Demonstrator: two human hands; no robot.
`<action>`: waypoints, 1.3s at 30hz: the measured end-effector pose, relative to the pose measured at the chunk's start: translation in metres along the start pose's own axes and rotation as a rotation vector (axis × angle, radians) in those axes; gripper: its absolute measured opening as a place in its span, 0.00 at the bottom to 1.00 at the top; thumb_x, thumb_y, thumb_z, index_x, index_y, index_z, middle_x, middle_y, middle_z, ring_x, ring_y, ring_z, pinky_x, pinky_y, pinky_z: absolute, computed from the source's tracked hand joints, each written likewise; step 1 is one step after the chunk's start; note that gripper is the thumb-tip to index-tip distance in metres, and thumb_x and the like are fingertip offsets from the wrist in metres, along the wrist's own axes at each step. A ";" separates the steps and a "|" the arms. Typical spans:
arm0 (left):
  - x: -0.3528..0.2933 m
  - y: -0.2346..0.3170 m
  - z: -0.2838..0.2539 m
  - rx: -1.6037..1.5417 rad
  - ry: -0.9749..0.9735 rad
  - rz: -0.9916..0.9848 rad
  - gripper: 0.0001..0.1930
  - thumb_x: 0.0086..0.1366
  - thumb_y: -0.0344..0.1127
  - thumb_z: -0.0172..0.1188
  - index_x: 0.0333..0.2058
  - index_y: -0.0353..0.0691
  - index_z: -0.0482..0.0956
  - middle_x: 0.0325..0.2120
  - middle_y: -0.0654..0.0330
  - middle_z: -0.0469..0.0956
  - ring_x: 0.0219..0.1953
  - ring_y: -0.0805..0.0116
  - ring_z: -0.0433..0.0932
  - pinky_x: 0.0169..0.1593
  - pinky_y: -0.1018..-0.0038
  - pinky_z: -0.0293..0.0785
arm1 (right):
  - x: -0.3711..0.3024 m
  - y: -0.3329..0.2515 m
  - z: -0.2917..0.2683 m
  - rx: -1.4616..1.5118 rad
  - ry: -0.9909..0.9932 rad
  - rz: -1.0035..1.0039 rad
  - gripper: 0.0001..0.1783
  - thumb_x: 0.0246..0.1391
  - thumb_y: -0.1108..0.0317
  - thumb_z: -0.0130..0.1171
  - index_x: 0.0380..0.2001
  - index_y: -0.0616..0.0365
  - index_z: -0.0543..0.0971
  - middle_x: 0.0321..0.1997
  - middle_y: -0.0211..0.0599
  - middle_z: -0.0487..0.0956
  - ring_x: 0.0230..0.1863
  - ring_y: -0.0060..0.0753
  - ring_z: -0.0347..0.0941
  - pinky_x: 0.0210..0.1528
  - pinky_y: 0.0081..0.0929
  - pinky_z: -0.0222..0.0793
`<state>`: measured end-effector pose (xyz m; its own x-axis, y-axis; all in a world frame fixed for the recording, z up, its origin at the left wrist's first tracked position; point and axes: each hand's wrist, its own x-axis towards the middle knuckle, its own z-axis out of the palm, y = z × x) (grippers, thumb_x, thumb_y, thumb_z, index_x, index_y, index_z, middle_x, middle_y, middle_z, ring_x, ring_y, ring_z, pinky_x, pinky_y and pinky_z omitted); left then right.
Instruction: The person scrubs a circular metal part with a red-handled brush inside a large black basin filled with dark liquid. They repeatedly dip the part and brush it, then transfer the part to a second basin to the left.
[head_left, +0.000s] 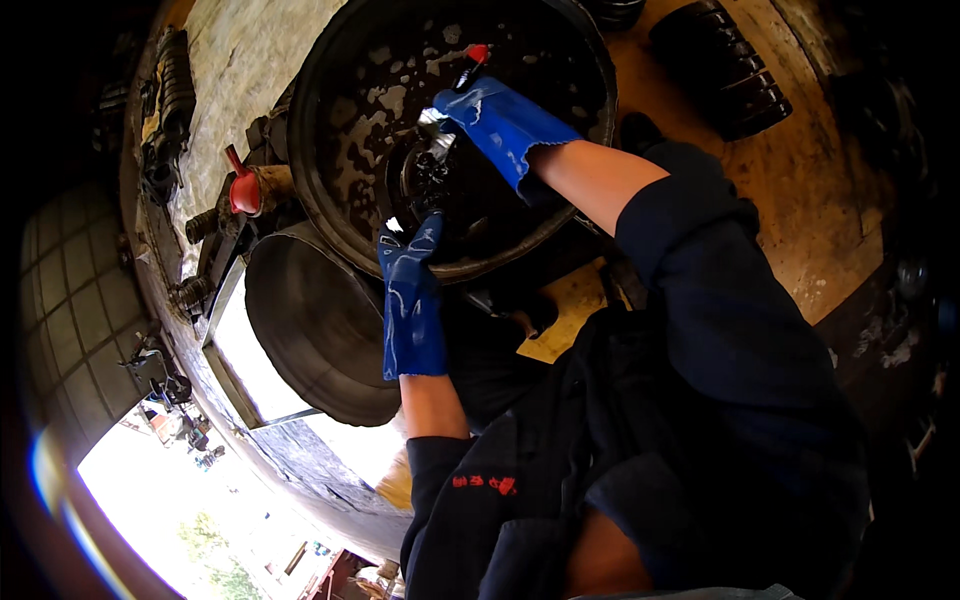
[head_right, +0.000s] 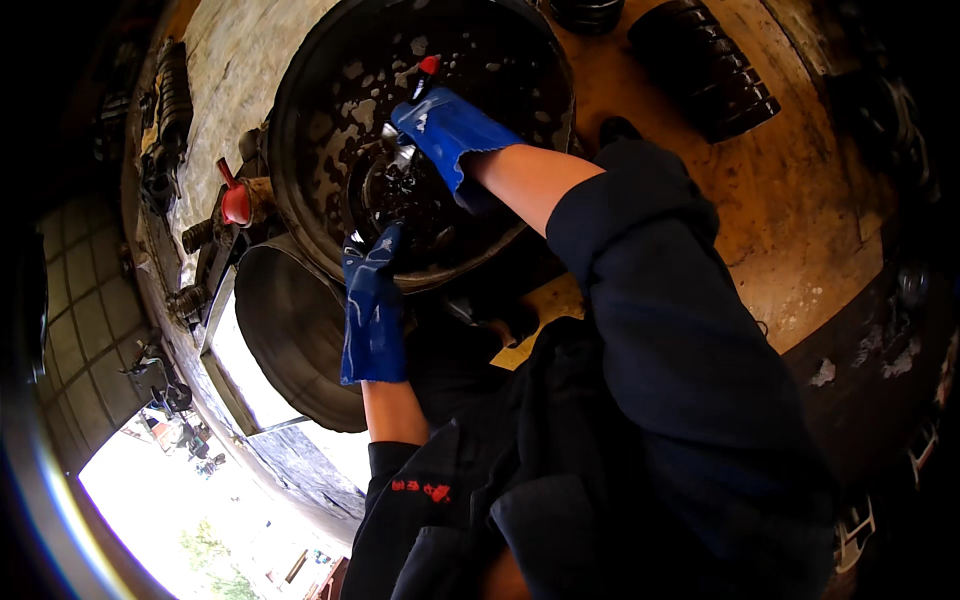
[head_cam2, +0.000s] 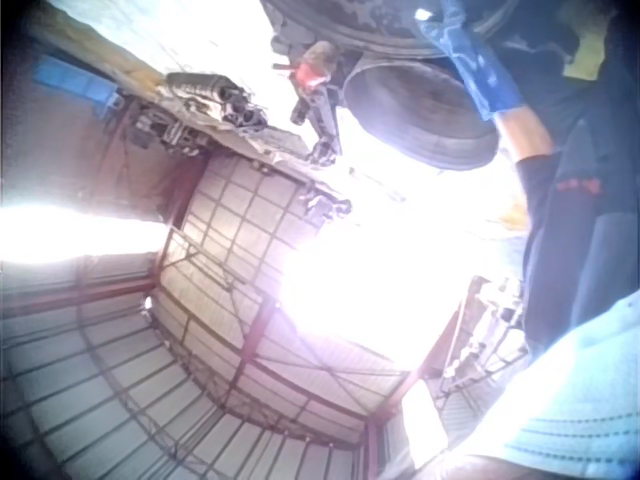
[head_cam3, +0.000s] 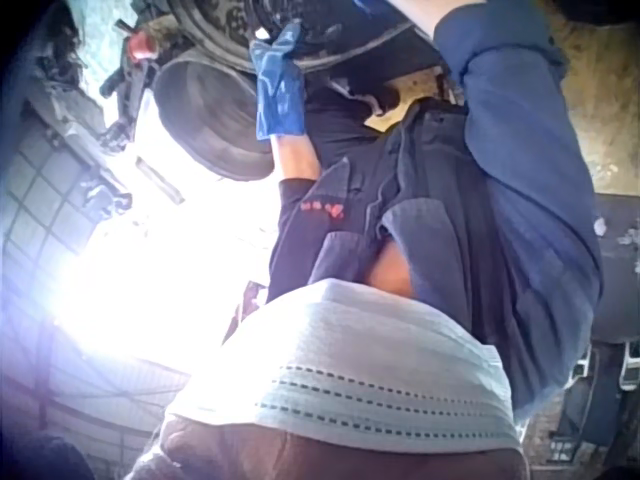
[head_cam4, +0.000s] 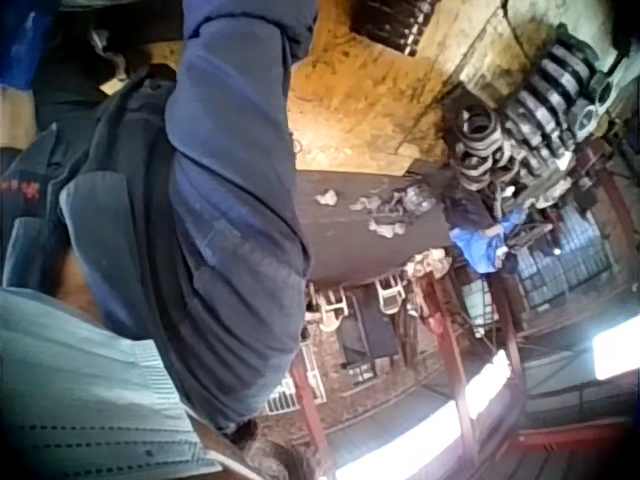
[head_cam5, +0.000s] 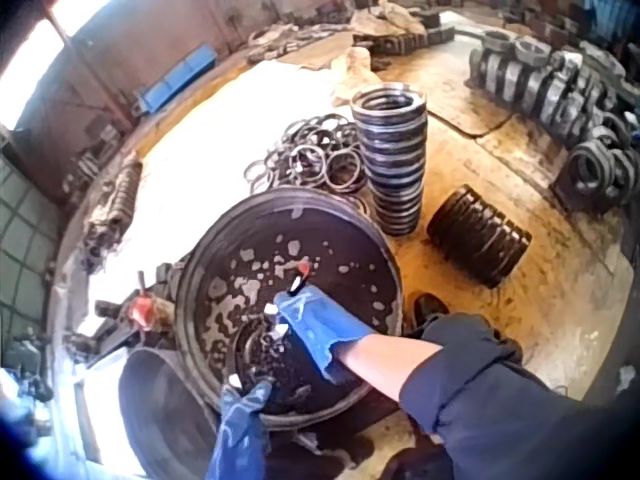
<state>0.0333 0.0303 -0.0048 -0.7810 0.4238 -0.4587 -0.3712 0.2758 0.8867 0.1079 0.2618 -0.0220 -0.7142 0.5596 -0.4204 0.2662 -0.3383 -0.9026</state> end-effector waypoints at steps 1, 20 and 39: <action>-0.005 0.016 0.003 0.031 -0.011 -0.017 0.30 0.55 0.19 0.69 0.57 0.33 0.74 0.46 0.51 0.83 0.44 0.59 0.84 0.49 0.66 0.84 | 0.002 -0.002 0.000 0.003 0.005 0.009 0.14 0.64 0.59 0.55 0.36 0.58 0.83 0.31 0.36 0.83 0.31 0.34 0.78 0.37 0.34 0.72; 0.093 0.089 0.026 1.310 -0.540 0.414 0.16 0.69 0.31 0.57 0.53 0.41 0.84 0.47 0.55 0.85 0.46 0.64 0.85 0.50 0.71 0.80 | 0.032 0.045 -0.004 -0.258 -0.031 -0.105 0.11 0.56 0.65 0.60 0.38 0.58 0.84 0.35 0.38 0.84 0.37 0.33 0.80 0.40 0.26 0.73; -0.007 0.022 -0.001 -0.084 -0.093 0.039 0.34 0.53 0.13 0.65 0.60 0.34 0.71 0.46 0.52 0.81 0.44 0.59 0.83 0.50 0.64 0.84 | 0.005 -0.018 0.013 -0.272 -0.400 -0.177 0.14 0.65 0.56 0.63 0.41 0.55 0.85 0.33 0.30 0.85 0.30 0.23 0.78 0.37 0.29 0.77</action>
<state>0.0298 0.0326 0.0183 -0.7472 0.5121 -0.4236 -0.3852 0.1857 0.9040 0.0914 0.2608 -0.0068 -0.9412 0.2390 -0.2389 0.2398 -0.0257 -0.9705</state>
